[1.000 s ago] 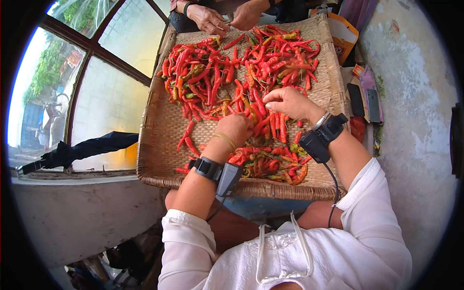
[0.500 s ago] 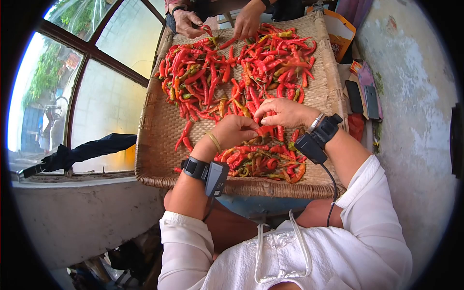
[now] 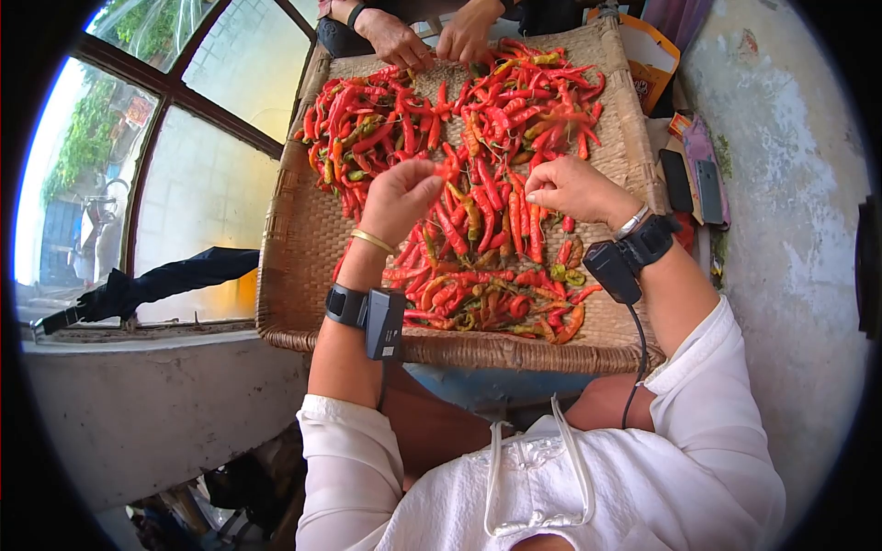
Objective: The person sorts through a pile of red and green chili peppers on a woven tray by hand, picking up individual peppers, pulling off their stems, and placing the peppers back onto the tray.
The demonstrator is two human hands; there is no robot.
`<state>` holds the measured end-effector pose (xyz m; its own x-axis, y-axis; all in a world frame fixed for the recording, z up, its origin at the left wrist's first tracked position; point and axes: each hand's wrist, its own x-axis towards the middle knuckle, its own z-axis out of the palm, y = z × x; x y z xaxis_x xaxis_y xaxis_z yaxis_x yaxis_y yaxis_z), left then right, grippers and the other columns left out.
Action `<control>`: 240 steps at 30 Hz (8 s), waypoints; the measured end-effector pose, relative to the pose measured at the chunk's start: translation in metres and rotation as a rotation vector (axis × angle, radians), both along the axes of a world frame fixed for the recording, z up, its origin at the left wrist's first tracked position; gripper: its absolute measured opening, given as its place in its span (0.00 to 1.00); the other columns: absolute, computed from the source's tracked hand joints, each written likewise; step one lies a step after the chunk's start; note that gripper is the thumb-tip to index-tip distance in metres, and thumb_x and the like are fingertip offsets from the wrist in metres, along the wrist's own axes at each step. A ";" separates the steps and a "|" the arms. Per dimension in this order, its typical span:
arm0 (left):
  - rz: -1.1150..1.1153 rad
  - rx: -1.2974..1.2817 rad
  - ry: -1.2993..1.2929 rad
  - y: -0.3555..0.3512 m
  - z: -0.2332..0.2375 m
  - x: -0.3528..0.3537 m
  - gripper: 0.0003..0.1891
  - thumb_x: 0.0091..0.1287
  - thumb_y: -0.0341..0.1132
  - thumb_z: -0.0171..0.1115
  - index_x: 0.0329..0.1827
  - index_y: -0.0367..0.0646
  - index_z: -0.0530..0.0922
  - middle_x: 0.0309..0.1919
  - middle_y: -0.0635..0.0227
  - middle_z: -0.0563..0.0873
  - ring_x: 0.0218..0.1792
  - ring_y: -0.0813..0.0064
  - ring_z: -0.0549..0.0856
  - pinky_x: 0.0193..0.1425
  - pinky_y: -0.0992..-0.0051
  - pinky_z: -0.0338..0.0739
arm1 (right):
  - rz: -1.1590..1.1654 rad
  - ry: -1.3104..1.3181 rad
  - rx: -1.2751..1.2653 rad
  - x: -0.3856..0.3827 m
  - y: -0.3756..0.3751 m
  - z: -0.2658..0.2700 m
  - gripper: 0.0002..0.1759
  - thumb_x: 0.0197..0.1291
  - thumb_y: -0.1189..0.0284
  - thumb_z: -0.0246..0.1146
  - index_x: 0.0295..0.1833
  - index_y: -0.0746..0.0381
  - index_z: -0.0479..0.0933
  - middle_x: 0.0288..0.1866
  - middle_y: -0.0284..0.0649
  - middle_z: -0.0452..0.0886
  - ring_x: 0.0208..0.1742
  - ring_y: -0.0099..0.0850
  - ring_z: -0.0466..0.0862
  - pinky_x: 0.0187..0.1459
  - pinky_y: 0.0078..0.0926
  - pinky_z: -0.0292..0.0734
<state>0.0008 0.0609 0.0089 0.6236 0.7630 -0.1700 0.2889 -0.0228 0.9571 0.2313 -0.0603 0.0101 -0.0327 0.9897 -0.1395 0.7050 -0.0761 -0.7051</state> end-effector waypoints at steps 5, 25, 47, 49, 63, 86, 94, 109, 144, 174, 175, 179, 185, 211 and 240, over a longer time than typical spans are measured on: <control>-0.188 0.783 0.303 -0.008 -0.013 0.011 0.18 0.55 0.31 0.61 0.49 0.38 0.73 0.41 0.60 0.80 0.29 0.72 0.80 0.37 0.74 0.76 | 0.030 0.159 -0.096 -0.009 0.000 -0.001 0.10 0.53 0.71 0.59 0.36 0.67 0.76 0.25 0.33 0.76 0.27 0.19 0.75 0.30 0.21 0.70; -0.385 0.751 0.400 -0.017 -0.011 0.015 0.09 0.56 0.34 0.59 0.36 0.40 0.78 0.24 0.67 0.79 0.28 0.73 0.77 0.34 0.72 0.73 | -0.006 0.222 -0.037 -0.019 -0.011 0.001 0.10 0.53 0.72 0.59 0.39 0.67 0.75 0.27 0.33 0.77 0.29 0.20 0.74 0.32 0.20 0.69; -0.195 -0.569 0.033 -0.027 -0.037 0.027 0.11 0.66 0.34 0.50 0.48 0.41 0.72 0.29 0.76 0.77 0.31 0.82 0.77 0.36 0.82 0.73 | 0.547 0.043 0.770 -0.095 -0.028 0.037 0.24 0.39 0.71 0.65 0.48 0.56 0.73 0.45 0.37 0.73 0.48 0.34 0.73 0.47 0.33 0.72; -0.247 -0.294 0.169 -0.032 -0.033 0.030 0.12 0.66 0.35 0.52 0.50 0.41 0.71 0.28 0.78 0.76 0.28 0.85 0.76 0.31 0.84 0.73 | 0.556 0.005 0.847 -0.107 -0.031 0.029 0.22 0.41 0.71 0.63 0.47 0.57 0.73 0.45 0.37 0.73 0.48 0.32 0.74 0.46 0.31 0.72; 0.247 -0.739 -0.689 -0.040 -0.011 0.036 0.11 0.62 0.31 0.55 0.47 0.43 0.71 0.31 0.71 0.78 0.21 0.84 0.75 0.21 0.84 0.71 | 0.496 0.059 0.773 -0.119 -0.034 0.020 0.21 0.39 0.69 0.65 0.44 0.59 0.72 0.25 0.34 0.69 0.28 0.30 0.73 0.30 0.27 0.73; -0.273 -0.215 0.240 -0.018 0.015 0.016 0.11 0.66 0.39 0.52 0.38 0.40 0.77 0.18 0.72 0.78 0.12 0.89 0.68 0.15 0.87 0.61 | -0.206 0.497 0.100 -0.034 -0.002 -0.001 0.16 0.51 0.68 0.64 0.43 0.65 0.75 0.25 0.36 0.78 0.27 0.23 0.76 0.32 0.21 0.72; 0.028 -0.109 -0.302 -0.013 0.006 0.019 0.25 0.66 0.36 0.52 0.65 0.42 0.57 0.48 0.64 0.77 0.39 0.79 0.79 0.37 0.81 0.75 | -0.153 0.157 0.077 -0.023 0.001 -0.015 0.16 0.52 0.70 0.61 0.45 0.66 0.74 0.26 0.35 0.76 0.28 0.24 0.76 0.32 0.22 0.71; -0.434 0.457 0.355 -0.037 -0.040 0.030 0.13 0.49 0.35 0.64 0.37 0.40 0.78 0.23 0.64 0.81 0.27 0.71 0.81 0.32 0.73 0.74 | 0.172 -0.409 0.454 -0.034 0.004 -0.052 0.08 0.41 0.74 0.62 0.30 0.61 0.73 0.41 0.44 0.73 0.46 0.44 0.73 0.44 0.38 0.70; -0.287 -0.150 0.141 -0.051 -0.020 0.031 0.10 0.60 0.35 0.59 0.37 0.36 0.76 0.24 0.73 0.78 0.25 0.86 0.75 0.28 0.83 0.70 | -0.053 0.355 0.049 -0.028 -0.002 -0.018 0.08 0.47 0.75 0.58 0.35 0.63 0.78 0.23 0.38 0.78 0.25 0.26 0.79 0.30 0.24 0.73; 0.143 -0.126 -0.273 -0.007 0.003 0.012 0.18 0.64 0.40 0.55 0.50 0.36 0.74 0.35 0.66 0.82 0.18 0.85 0.73 0.21 0.83 0.69 | -0.322 1.067 -0.192 -0.009 0.004 -0.007 0.17 0.63 0.65 0.51 0.52 0.65 0.68 0.27 0.31 0.77 0.23 0.13 0.75 0.21 0.10 0.70; 0.117 -0.098 -0.146 0.000 0.001 0.009 0.25 0.63 0.42 0.55 0.57 0.34 0.67 0.42 0.64 0.81 0.21 0.81 0.76 0.24 0.83 0.72 | -0.316 1.021 -0.199 -0.013 0.004 -0.006 0.17 0.62 0.65 0.51 0.50 0.66 0.69 0.27 0.31 0.77 0.22 0.14 0.75 0.21 0.09 0.70; -0.111 0.410 0.329 -0.004 -0.025 0.006 0.22 0.59 0.44 0.58 0.49 0.36 0.74 0.34 0.59 0.83 0.30 0.68 0.83 0.32 0.74 0.76 | -0.280 0.939 -0.201 -0.019 0.005 -0.012 0.14 0.62 0.66 0.51 0.45 0.66 0.72 0.27 0.32 0.76 0.23 0.15 0.75 0.20 0.09 0.70; -0.297 0.724 0.823 -0.034 -0.038 0.019 0.20 0.51 0.44 0.63 0.42 0.40 0.77 0.31 0.55 0.82 0.34 0.58 0.82 0.39 0.66 0.75 | -0.249 0.881 -0.247 -0.025 0.004 -0.016 0.13 0.62 0.67 0.51 0.45 0.65 0.72 0.27 0.31 0.76 0.22 0.15 0.75 0.20 0.09 0.70; -0.200 0.375 0.466 -0.030 -0.050 0.013 0.14 0.55 0.39 0.57 0.40 0.41 0.79 0.32 0.51 0.81 0.36 0.54 0.80 0.43 0.64 0.73 | 0.154 -0.251 0.019 -0.046 -0.008 -0.039 0.08 0.46 0.65 0.62 0.29 0.58 0.76 0.26 0.41 0.79 0.33 0.41 0.79 0.34 0.38 0.72; -0.177 -0.414 0.045 -0.020 0.000 0.015 0.08 0.64 0.39 0.55 0.32 0.44 0.74 0.20 0.74 0.79 0.16 0.88 0.73 0.18 0.87 0.66 | 0.200 0.076 -0.138 -0.042 -0.007 -0.014 0.27 0.48 0.67 0.62 0.55 0.64 0.67 0.29 0.42 0.80 0.30 0.30 0.79 0.34 0.26 0.73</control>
